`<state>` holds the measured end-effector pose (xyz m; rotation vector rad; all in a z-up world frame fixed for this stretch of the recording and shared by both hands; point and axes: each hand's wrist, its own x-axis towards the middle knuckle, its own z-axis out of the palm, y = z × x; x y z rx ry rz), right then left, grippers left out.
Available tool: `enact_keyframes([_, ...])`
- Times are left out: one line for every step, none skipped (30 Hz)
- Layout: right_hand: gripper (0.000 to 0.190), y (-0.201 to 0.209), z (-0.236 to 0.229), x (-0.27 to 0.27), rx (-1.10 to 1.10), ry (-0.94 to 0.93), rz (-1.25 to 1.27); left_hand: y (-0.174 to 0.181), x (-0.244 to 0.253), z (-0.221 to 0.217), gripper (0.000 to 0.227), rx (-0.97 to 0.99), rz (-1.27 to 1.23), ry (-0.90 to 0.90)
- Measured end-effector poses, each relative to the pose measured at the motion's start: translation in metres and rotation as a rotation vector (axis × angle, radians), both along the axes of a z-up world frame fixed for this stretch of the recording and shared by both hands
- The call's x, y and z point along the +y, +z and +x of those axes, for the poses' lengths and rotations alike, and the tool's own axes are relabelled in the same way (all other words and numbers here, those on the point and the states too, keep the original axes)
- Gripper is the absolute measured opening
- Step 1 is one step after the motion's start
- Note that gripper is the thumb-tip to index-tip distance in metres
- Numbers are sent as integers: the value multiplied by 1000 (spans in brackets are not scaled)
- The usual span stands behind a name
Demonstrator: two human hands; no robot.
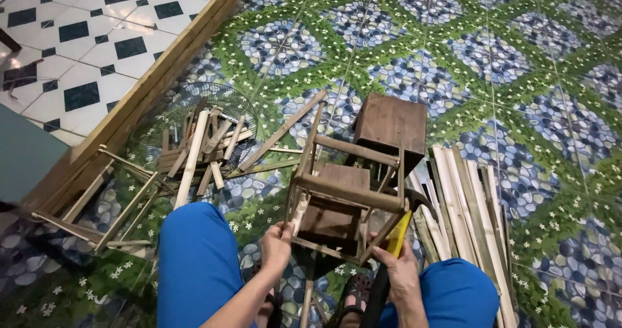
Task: Securing wooden slats to a small wooden frame using a hammer and nails
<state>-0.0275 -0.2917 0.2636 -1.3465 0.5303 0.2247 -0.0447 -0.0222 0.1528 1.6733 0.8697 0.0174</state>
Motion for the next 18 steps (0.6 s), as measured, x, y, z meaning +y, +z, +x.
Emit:
enact_keyframes([45, 4, 0, -2, -29, 27, -60, 6, 0, -3, 33, 38, 119, -27])
enact_keyframes([45, 12, 0, -1, -32, 27, -61, 18, 1, -4, 33, 35, 118, -27])
enact_keyframes([47, 20, 1, -1, -36, 46, -79, 30, 1, -6, 34, 37, 141, -38])
enact_keyframes([49, 28, 1, 1, -41, 66, -98, 42, 2, -8, 36, 39, 163, -49])
enact_keyframes([49, 30, 2, 0, -43, 67, -98, 45, 2, -11, 36, 37, 163, -47])
enact_keyframes([45, 33, 4, -1, -26, 52, -56, 49, 2, -14, 34, -18, 171, -50])
enact_keyframes([41, 35, 5, -1, -9, 37, -13, 54, 3, -16, 33, -72, 179, -53])
enact_keyframes([41, 33, 7, -3, -13, 40, -13, 65, 3, -19, 33, -76, 179, -50])
enact_keyframes([44, 31, 8, -6, -33, 46, -11, 76, 3, -22, 32, -105, 146, -51])
enact_keyframes([47, 28, 9, -9, -50, 50, -9, 87, 3, -26, 31, -133, 112, -54])
enact_keyframes([47, 27, 11, -10, -53, 51, -10, 93, 3, -26, 31, -136, 112, -52])
enact_keyframes([44, 26, 14, -12, -57, 62, 14, 99, 4, -27, 29, -138, 95, -48])
enact_keyframes([41, 25, 16, -14, -61, 73, 38, 105, 4, -27, 28, -140, 78, -44])
enact_keyframes([41, 31, 18, -13, -63, 75, 37, 112, 4, -27, 28, -143, 77, -42])
enact_keyframes([41, 37, 19, -12, -63, 88, 72, 120, 4, -26, 29, -197, 52, -42])
enact_keyframes([42, 43, 21, -11, -63, 101, 106, 127, 4, -26, 29, -251, 26, -43])
enact_keyframes([42, 55, 24, -7, -65, 103, 105, 131, 6, -24, 29, -254, 25, -42])
enact_keyframes([39, 66, 25, -4, -53, 110, 102, 134, 8, -22, 27, -269, 11, -64])
